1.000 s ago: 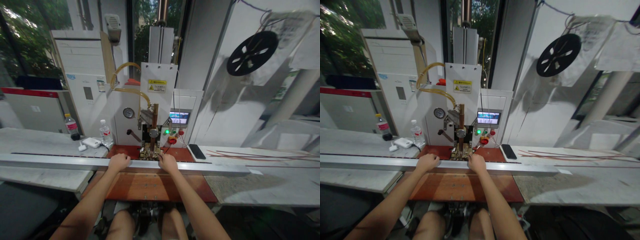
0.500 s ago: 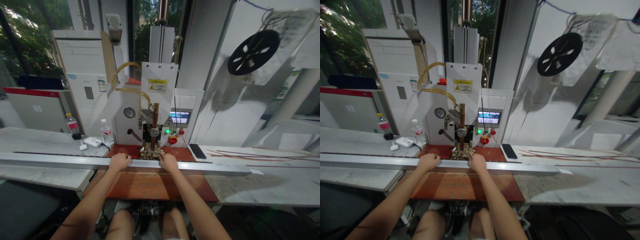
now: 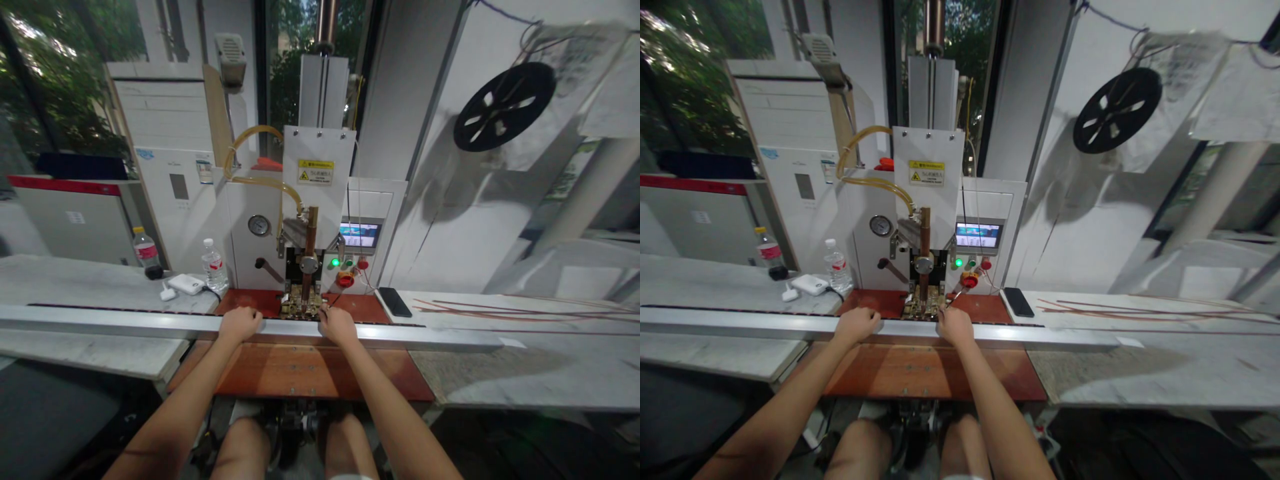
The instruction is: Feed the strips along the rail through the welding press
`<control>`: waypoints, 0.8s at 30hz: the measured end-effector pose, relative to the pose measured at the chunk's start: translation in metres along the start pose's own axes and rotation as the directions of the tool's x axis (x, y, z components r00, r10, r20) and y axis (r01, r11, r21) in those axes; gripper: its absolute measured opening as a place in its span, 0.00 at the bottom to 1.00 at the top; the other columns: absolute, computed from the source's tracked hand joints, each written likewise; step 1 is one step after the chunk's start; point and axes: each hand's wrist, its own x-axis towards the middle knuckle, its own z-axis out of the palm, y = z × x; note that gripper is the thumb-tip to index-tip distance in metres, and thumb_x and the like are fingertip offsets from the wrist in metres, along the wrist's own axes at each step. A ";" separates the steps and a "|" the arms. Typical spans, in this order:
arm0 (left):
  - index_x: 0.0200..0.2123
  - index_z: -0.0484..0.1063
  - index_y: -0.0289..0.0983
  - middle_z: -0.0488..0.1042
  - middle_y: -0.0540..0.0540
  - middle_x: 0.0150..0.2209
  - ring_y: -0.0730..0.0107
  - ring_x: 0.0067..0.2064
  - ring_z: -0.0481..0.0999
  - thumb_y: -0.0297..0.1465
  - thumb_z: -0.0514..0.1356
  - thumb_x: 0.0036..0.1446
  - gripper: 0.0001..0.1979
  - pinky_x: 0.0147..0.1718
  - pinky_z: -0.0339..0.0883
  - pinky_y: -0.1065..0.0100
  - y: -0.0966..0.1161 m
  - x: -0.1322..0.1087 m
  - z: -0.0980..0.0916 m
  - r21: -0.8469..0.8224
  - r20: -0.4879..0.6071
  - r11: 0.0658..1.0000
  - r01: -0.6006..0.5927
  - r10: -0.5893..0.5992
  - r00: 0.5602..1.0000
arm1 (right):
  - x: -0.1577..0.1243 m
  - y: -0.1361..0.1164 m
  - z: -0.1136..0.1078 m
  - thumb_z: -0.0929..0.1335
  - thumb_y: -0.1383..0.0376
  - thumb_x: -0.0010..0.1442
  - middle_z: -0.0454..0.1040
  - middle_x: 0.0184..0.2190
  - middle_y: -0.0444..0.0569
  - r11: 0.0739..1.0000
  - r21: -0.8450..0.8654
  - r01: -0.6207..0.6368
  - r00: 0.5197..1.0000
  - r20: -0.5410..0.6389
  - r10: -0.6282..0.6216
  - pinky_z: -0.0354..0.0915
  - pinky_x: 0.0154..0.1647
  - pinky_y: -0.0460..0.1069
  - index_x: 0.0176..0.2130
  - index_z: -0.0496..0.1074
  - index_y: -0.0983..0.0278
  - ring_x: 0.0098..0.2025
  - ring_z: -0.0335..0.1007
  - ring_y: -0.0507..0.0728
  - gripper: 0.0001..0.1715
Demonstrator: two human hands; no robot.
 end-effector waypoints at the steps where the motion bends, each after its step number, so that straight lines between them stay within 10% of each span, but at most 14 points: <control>1: 0.37 0.78 0.38 0.78 0.37 0.37 0.57 0.40 0.76 0.40 0.42 0.57 0.25 0.40 0.65 0.62 0.000 0.000 0.000 0.000 -0.002 1.000 0.004 -0.004 1.000 | -0.001 0.000 0.000 0.54 0.57 0.65 0.76 0.36 0.53 1.000 -0.001 -0.002 1.000 0.000 0.002 0.60 0.38 0.48 0.44 0.69 0.61 0.39 0.72 0.57 0.20; 24: 0.34 0.78 0.38 0.78 0.39 0.35 0.59 0.39 0.76 0.40 0.42 0.58 0.25 0.40 0.63 0.65 0.002 -0.014 0.003 0.023 -0.107 1.000 0.016 -0.013 0.994 | -0.010 -0.005 -0.005 0.53 0.58 0.65 0.76 0.37 0.54 0.998 -0.022 -0.065 0.998 0.025 0.066 0.61 0.39 0.50 0.47 0.68 0.61 0.39 0.73 0.58 0.21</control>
